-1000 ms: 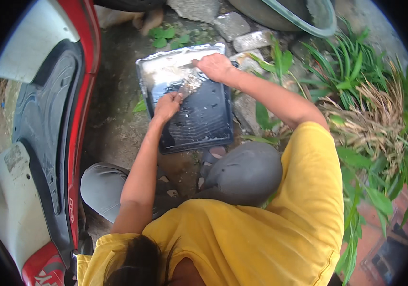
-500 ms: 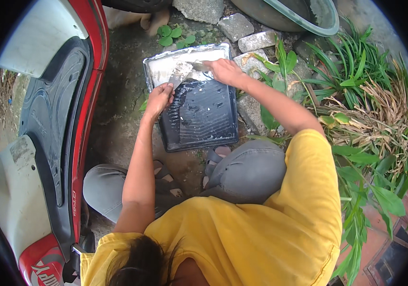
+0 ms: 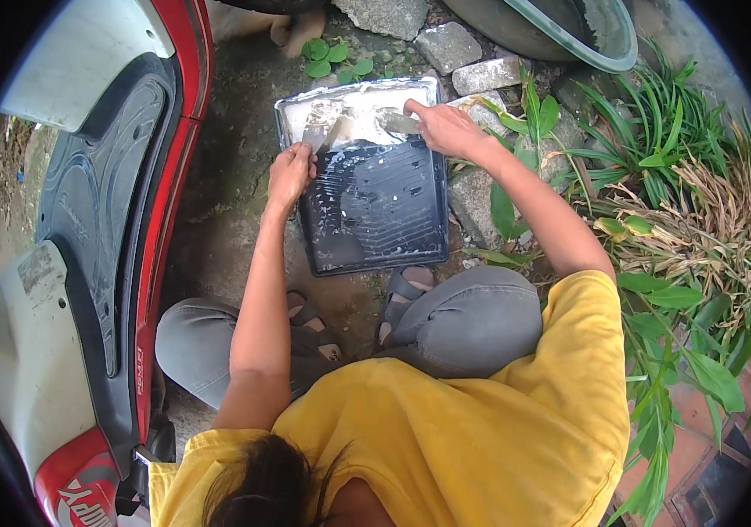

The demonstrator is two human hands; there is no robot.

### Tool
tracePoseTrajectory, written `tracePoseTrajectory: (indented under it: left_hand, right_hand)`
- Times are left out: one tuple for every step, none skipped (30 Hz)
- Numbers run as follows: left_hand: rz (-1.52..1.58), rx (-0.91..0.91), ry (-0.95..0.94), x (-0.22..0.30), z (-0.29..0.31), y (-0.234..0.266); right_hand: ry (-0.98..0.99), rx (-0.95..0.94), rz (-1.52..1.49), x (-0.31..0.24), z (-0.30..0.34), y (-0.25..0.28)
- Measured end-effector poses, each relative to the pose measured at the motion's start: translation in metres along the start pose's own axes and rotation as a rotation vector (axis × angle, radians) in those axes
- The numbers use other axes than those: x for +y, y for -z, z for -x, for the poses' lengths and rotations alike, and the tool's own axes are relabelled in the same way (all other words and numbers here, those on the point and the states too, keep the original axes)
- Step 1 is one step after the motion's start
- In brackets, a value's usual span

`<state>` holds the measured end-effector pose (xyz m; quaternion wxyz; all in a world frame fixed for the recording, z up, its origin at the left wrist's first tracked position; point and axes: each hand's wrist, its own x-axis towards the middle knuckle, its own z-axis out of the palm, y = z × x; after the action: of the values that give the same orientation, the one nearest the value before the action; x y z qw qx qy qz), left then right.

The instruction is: The person scrapes white residue from a black paint tray and two metal putty knives by hand using a small metal scraper.

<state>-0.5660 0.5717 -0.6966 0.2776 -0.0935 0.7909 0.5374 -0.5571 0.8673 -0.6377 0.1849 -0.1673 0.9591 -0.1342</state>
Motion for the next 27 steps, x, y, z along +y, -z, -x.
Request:
tracePoseTrajectory:
  left_hand:
    - [-0.002, -0.001, 0.002, -0.001, 0.000, 0.000]
    - [0.001, 0.008, 0.005, -0.003, 0.001, 0.001]
    - [0.002, 0.017, 0.009, -0.004, 0.002, 0.002]
    - [0.000, 0.013, 0.006, -0.005, 0.001, 0.002]
    - [0.004, 0.010, 0.011, -0.006, 0.000, 0.002]
    - [0.007, 0.006, 0.017, -0.007, -0.001, 0.002]
    - [0.002, 0.006, 0.012, -0.005, 0.000, 0.004]
    - [0.012, 0.008, 0.016, -0.004, 0.001, 0.005]
    - [0.021, 0.009, 0.020, -0.002, 0.002, 0.006]
    - [0.017, 0.004, 0.015, -0.001, 0.002, 0.005]
    - [-0.008, 0.003, 0.036, 0.000, 0.003, 0.004]
    - [-0.033, 0.003, 0.057, 0.002, 0.003, 0.004]
    - [-0.043, 0.000, 0.055, 0.001, 0.003, 0.006]
    - [-0.041, -0.008, 0.057, 0.001, 0.001, 0.003]
    - [-0.038, -0.015, 0.059, 0.001, 0.000, 0.000]
    - [-0.046, -0.024, 0.054, -0.002, -0.002, 0.000]
    - [-0.005, -0.010, 0.043, -0.005, -0.002, 0.000]
    - [0.036, 0.003, 0.031, -0.008, -0.003, 0.000]
    - [0.032, 0.001, 0.029, -0.009, -0.002, 0.001]
    - [0.025, 0.011, 0.042, -0.008, -0.002, 0.001]
    - [0.019, 0.023, 0.055, -0.007, -0.003, 0.001]
    - [0.014, 0.038, 0.040, -0.006, -0.003, -0.001]
    - [0.012, 0.034, 0.038, -0.006, -0.002, -0.002]
    - [0.005, 0.033, 0.033, -0.005, -0.002, -0.003]
    - [-0.004, 0.035, 0.025, -0.004, -0.003, -0.003]
    - [-0.005, 0.034, 0.019, -0.003, -0.003, -0.003]
    - [-0.057, 0.018, 0.048, -0.003, -0.003, -0.005]
  right_hand:
    - [-0.001, -0.001, -0.003, -0.006, -0.002, 0.003]
    - [-0.277, -0.145, -0.313, -0.019, -0.005, 0.009]
    - [-0.553, -0.291, -0.624, -0.027, -0.006, 0.012]
    - [-0.557, -0.287, -0.626, -0.028, -0.005, 0.007]
    - [-0.580, -0.337, -0.735, -0.028, -0.003, -0.002]
    - [-0.601, -0.388, -0.845, -0.030, -0.001, -0.008]
    - [-0.614, -0.408, -0.941, -0.036, 0.002, -0.009]
    - [-0.618, -0.384, -1.006, -0.039, 0.004, -0.014]
    - [-0.620, -0.360, -1.071, -0.041, 0.004, -0.021]
    - [-0.623, -0.353, -1.075, -0.043, 0.004, -0.027]
    - [-0.619, -0.316, -1.069, -0.045, 0.002, -0.033]
    - [-0.615, -0.278, -1.063, -0.047, 0.000, -0.039]
    - [-0.616, -0.273, -1.073, -0.051, -0.006, -0.048]
    - [-0.601, -0.227, -1.012, -0.051, -0.012, -0.054]
    - [-0.587, -0.180, -0.950, -0.052, -0.017, -0.059]
    - [-0.599, -0.137, -0.916, -0.057, -0.021, -0.064]
    - [-0.620, -0.082, -0.913, -0.068, -0.021, -0.068]
    - [-0.613, -0.017, -0.889, -0.076, -0.020, -0.074]
    - [-0.604, 0.045, -0.863, -0.082, -0.017, -0.082]
    - [-0.616, 0.087, -0.868, -0.086, -0.015, -0.087]
    - [-0.615, 0.093, -0.867, -0.087, -0.015, -0.091]
    - [-0.602, 0.144, -0.828, -0.089, -0.011, -0.097]
    - [-0.589, 0.195, -0.787, -0.089, -0.009, -0.103]
    - [-0.533, 0.280, -0.750, -0.087, -0.007, -0.108]
    - [-0.533, 0.285, -0.749, -0.086, -0.007, -0.114]
    - [-0.523, 0.318, -0.758, -0.084, -0.007, -0.118]
    - [-0.513, 0.352, -0.765, -0.080, -0.006, -0.122]
